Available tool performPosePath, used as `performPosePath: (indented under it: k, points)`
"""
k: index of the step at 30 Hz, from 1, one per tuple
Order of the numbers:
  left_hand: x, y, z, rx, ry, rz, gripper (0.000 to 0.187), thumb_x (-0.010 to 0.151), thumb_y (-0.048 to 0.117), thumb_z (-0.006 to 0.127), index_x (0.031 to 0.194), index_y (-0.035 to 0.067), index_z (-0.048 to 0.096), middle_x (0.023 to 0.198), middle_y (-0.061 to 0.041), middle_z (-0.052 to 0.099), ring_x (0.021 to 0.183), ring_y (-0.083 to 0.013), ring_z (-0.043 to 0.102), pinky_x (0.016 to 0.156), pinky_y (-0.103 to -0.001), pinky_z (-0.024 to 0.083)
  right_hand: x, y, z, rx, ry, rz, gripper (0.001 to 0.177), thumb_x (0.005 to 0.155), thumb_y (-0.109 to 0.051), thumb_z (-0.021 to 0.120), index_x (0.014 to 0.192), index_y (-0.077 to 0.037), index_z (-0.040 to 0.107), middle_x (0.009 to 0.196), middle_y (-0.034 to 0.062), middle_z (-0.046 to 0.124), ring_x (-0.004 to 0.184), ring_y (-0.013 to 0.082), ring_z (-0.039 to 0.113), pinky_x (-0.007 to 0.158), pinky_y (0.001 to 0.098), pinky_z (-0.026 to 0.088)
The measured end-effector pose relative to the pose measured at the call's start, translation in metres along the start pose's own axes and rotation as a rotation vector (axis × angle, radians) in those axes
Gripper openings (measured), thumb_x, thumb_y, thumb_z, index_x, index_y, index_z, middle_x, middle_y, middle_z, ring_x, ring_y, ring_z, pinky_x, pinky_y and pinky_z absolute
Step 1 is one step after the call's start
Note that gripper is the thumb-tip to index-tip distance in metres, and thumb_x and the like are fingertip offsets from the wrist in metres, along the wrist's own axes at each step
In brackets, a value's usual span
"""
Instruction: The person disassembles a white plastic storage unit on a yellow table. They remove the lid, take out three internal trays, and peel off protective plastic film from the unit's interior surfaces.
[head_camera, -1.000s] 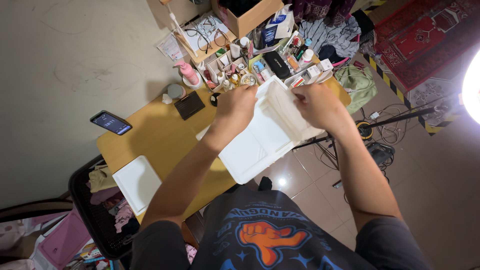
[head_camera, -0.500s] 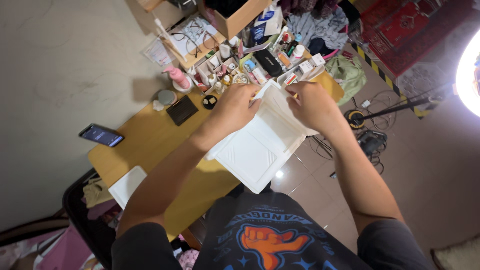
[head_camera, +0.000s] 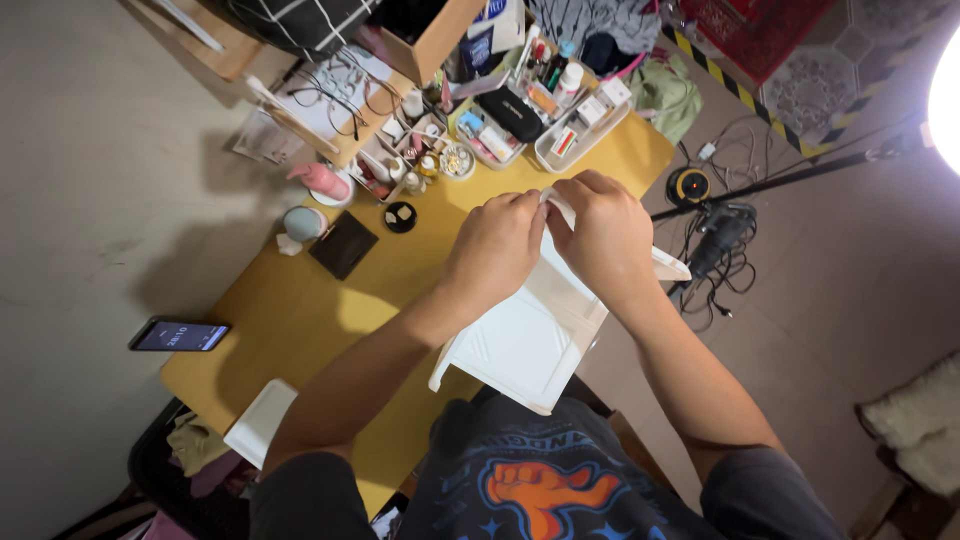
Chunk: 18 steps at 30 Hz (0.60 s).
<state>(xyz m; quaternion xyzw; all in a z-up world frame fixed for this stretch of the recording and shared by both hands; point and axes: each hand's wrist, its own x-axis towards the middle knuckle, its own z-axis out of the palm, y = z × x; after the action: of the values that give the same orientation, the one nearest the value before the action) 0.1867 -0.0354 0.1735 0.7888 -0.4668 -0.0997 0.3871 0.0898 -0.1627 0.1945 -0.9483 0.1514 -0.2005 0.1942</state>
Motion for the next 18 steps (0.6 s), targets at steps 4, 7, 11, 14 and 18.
performPosePath:
  k: [4, 7, 11, 14, 18]
  points:
    - [-0.003, 0.002, 0.004, 0.011, 0.069, 0.005, 0.021, 0.099, 0.011, 0.058, 0.102, -0.007, 0.068, 0.086, -0.023, 0.07, 0.076, -0.0403, 0.07, 0.067, -0.048, 0.056, -0.002, 0.002, 0.009, -0.058, 0.068, -0.013, 0.019, 0.077, -0.01, 0.083, 0.094, -0.004, 0.076, 0.089, 0.0077, 0.071, 0.081, 0.0288, 0.069, 0.068, 0.0404, 0.055]
    - [-0.002, 0.002, 0.008, 0.064, 0.074, -0.001, 0.023, 0.097, 0.011, 0.058, 0.105, -0.008, 0.069, 0.085, -0.022, 0.072, 0.073, -0.0387, 0.07, 0.064, -0.047, 0.057, -0.003, 0.004, 0.014, -0.101, 0.079, -0.01, 0.017, 0.075, -0.01, 0.083, 0.089, -0.003, 0.074, 0.084, 0.0079, 0.069, 0.078, 0.0284, 0.068, 0.065, 0.0402, 0.054]
    - [-0.002, 0.002, 0.012, 0.109, 0.045, -0.02, 0.021, 0.097, 0.01, 0.058, 0.104, -0.007, 0.069, 0.084, -0.021, 0.072, 0.071, -0.0383, 0.071, 0.063, -0.046, 0.057, -0.004, 0.005, 0.017, -0.095, 0.101, -0.028, 0.017, 0.074, -0.01, 0.083, 0.086, -0.003, 0.073, 0.08, 0.0084, 0.067, 0.076, 0.0289, 0.067, 0.064, 0.0405, 0.053]
    - [0.0, 0.0, 0.013, 0.126, 0.084, -0.004, 0.021, 0.096, 0.009, 0.057, 0.105, -0.006, 0.069, 0.085, -0.022, 0.072, 0.071, -0.0383, 0.071, 0.064, -0.046, 0.058, -0.004, 0.006, 0.018, -0.086, 0.067, -0.05, 0.013, 0.077, -0.009, 0.084, 0.079, -0.006, 0.072, 0.077, 0.0087, 0.066, 0.075, 0.0295, 0.067, 0.065, 0.0414, 0.053]
    - [-0.002, 0.0, 0.009, 0.115, 0.087, 0.025, 0.02, 0.098, 0.01, 0.056, 0.103, -0.006, 0.068, 0.084, -0.022, 0.071, 0.07, -0.0391, 0.07, 0.063, -0.047, 0.057, -0.003, 0.003, 0.013, -0.069, 0.091, -0.068, 0.012, 0.078, -0.011, 0.083, 0.085, -0.006, 0.074, 0.081, 0.0083, 0.069, 0.077, 0.029, 0.067, 0.067, 0.0403, 0.054]
